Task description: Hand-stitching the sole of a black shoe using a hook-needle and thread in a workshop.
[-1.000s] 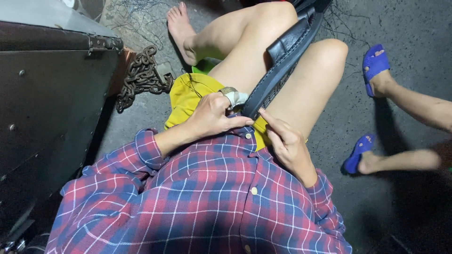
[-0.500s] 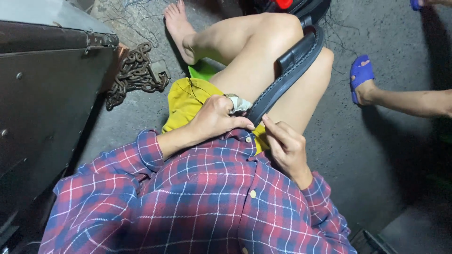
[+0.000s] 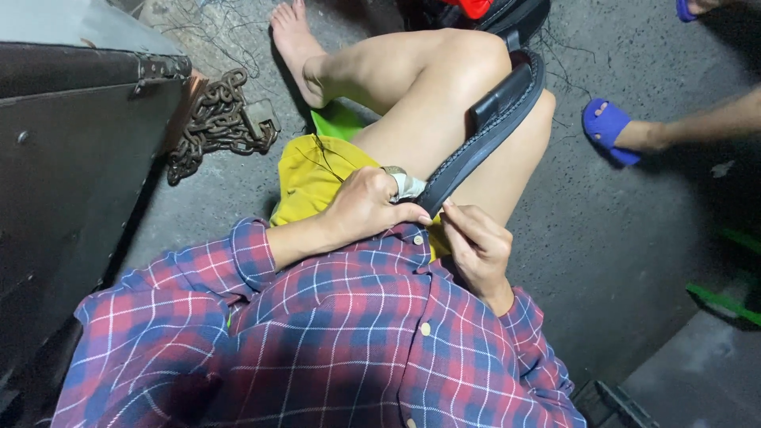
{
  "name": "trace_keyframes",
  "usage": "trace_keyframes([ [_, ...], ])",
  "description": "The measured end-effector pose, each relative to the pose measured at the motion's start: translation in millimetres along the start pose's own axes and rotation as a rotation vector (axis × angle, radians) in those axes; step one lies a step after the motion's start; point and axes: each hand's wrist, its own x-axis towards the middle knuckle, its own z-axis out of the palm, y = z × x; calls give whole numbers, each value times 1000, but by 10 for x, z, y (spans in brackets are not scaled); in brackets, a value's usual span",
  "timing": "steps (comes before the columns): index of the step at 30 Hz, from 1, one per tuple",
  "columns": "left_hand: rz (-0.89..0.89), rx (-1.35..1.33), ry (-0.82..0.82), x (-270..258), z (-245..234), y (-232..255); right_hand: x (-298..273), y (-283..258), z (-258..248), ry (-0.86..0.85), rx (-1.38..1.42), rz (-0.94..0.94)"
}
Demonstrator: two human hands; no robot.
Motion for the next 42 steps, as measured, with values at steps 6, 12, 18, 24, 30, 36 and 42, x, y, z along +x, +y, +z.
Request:
trace_keyframes([
  [6,-8,9,-2,14,21,-58,42,-12,23,20,8,16],
  [12,-50,10,-30,6,-18,-30,83,-63,19,16,25,35],
  [18,-90,-65,-24,1,-1,-57,92,-78,-35,-44,21,38],
  [24,-28,137,11,-85,38,81,-47,59,-130,-139,137,47],
  [30,-10,221,49,-178,166,-78,-130,180,-193,-226,211,44],
  [36,1,174,93,-182,188,-115,-189,258,-135,-173,194,51],
  [42,28,74,146,-203,217,-304,-90,85,49,23,142,40],
])
